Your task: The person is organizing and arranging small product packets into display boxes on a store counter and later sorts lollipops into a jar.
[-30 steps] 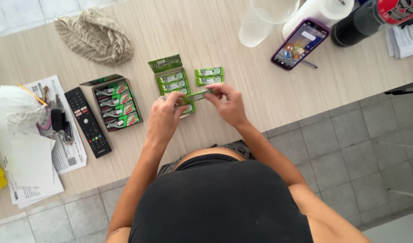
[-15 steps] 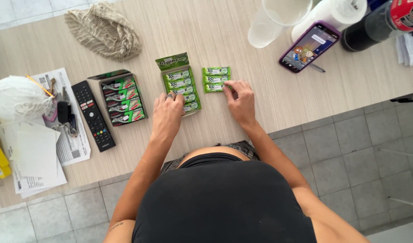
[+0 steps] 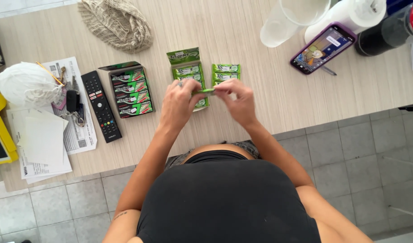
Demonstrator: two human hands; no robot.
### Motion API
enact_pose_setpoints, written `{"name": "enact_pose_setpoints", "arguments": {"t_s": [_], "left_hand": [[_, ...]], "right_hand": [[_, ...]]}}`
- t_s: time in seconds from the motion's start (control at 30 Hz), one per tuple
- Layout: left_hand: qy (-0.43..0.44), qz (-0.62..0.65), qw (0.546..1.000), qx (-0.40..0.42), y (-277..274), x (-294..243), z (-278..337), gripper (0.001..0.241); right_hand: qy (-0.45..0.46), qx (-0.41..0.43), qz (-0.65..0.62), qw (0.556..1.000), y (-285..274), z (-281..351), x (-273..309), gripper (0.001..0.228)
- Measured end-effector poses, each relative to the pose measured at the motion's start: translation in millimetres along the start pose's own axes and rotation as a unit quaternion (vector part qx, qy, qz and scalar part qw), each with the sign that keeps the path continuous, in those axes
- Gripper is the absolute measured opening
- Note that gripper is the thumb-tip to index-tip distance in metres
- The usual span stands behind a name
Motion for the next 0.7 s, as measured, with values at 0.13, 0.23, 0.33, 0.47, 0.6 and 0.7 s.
{"name": "enact_pose_setpoints", "arguments": {"t_s": [0.13,0.23,0.33,0.47,0.6,0.7], "left_hand": [[-0.02,-0.032,0.998,-0.054,3,36,-13,0.019],[0.014,-0.157,0.987,-0.043,20,59,-12,0.037],[0.009,-0.195,0.981,-0.009,32,71,-10,0.039],[-0.006,-0.184,0.983,-0.005,31,71,-13,0.038],[-0.013,-0.168,0.986,-0.01,28,69,-14,0.029],[0.002,-0.162,0.985,-0.051,3,48,-13,0.026]], "right_hand": [[0.066,-0.075,0.019,0.995,-26,-22,-41,0.009],[0.116,-0.125,0.074,0.983,-44,-33,-80,0.014],[0.122,-0.113,0.136,0.977,-45,-38,-102,0.013],[0.051,-0.104,0.178,0.977,-40,-43,-98,0.012],[0.048,-0.12,0.177,0.976,-39,-40,-87,0.01],[0.034,-0.089,0.155,0.983,-39,-37,-66,0.008]]}}
Point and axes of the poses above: each hand's wrist, its own z-axis away from the middle knuckle, its own y-axis out of the palm, x = y × z, the point moved 8 cm from there along -z, towards the middle knuckle, and after that the axes turned 8 degrees about -x, right-handed, at the moved point
